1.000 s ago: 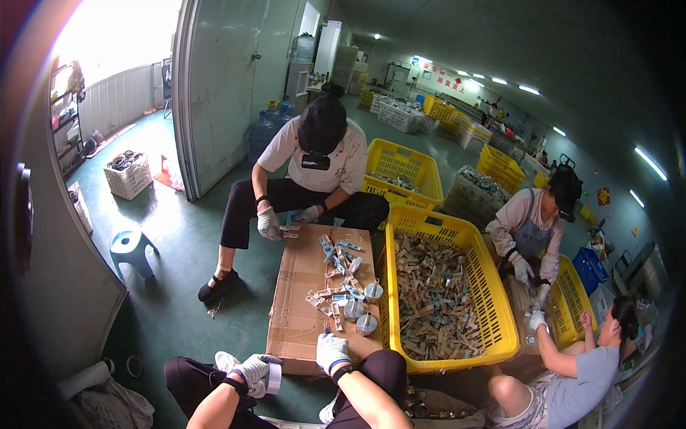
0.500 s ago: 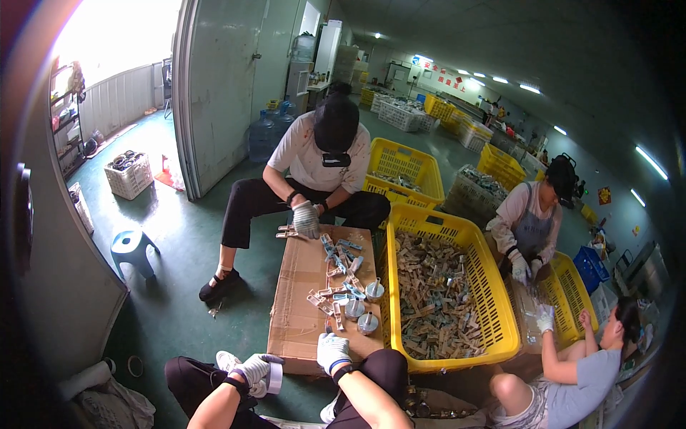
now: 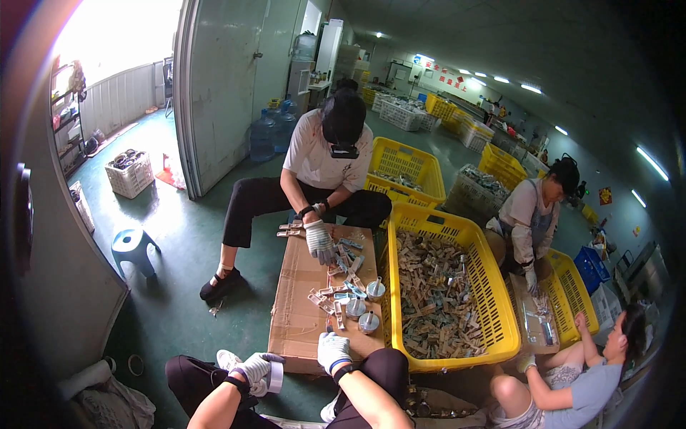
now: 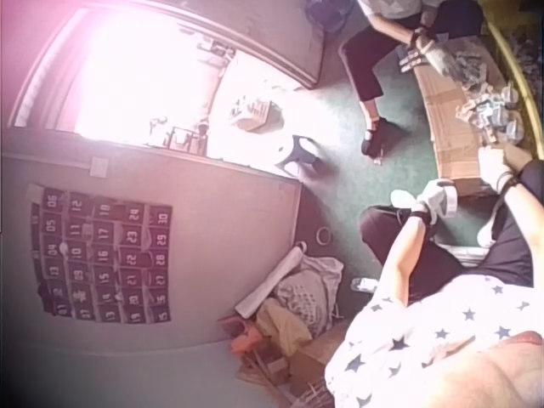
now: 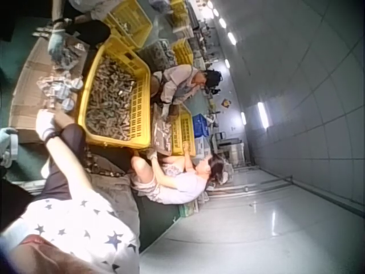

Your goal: Manually assembling plastic laundry clips and sorting them into baskets in a factory setting.

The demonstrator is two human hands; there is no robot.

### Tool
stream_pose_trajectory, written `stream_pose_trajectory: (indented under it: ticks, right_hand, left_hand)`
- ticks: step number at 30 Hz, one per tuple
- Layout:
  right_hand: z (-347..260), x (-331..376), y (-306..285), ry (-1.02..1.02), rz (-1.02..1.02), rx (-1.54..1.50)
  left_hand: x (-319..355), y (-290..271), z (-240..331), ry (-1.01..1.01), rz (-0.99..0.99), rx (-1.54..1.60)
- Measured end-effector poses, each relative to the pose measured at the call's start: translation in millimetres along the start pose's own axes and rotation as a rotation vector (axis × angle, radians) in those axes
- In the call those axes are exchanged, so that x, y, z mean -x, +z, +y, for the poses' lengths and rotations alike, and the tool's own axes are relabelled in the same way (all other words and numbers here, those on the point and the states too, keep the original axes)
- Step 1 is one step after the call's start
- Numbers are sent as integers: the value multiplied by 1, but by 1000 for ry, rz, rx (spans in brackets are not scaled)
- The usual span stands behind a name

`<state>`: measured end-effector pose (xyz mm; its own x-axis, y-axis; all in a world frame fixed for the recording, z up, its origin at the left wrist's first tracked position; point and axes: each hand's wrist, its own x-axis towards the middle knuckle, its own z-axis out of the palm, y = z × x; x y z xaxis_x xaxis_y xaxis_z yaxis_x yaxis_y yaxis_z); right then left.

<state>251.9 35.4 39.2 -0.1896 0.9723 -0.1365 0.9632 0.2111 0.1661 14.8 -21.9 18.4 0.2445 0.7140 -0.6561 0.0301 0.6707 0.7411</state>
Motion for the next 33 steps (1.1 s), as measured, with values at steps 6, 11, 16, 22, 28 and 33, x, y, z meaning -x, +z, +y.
stream_pose_trajectory:
  ticks: [6, 11, 16, 22, 28, 33]
  right_hand:
    - [3, -2, 10, 3, 0, -9]
    - [2, -5, 12, -11, 34, 12]
    - [3, -7, 14, -6, 16, -12]
    - [1, -4, 13, -1, 9, -13]
    - [0, -1, 11, -10, 36, 1]
    - [5, -5, 23, 2, 84, 49]
  left_hand:
    - [-11, -1, -8, 65, 9, -35]
    - [-4, -1, -2, 75, 5, -11]
    - [-2, 1, 1, 51, 1, 6]
    - [3, 3, 2, 15, 19, 46]
    - [8, 7, 8, -50, 45, 64]
    - [4, 9, 8, 12, 49, 16]
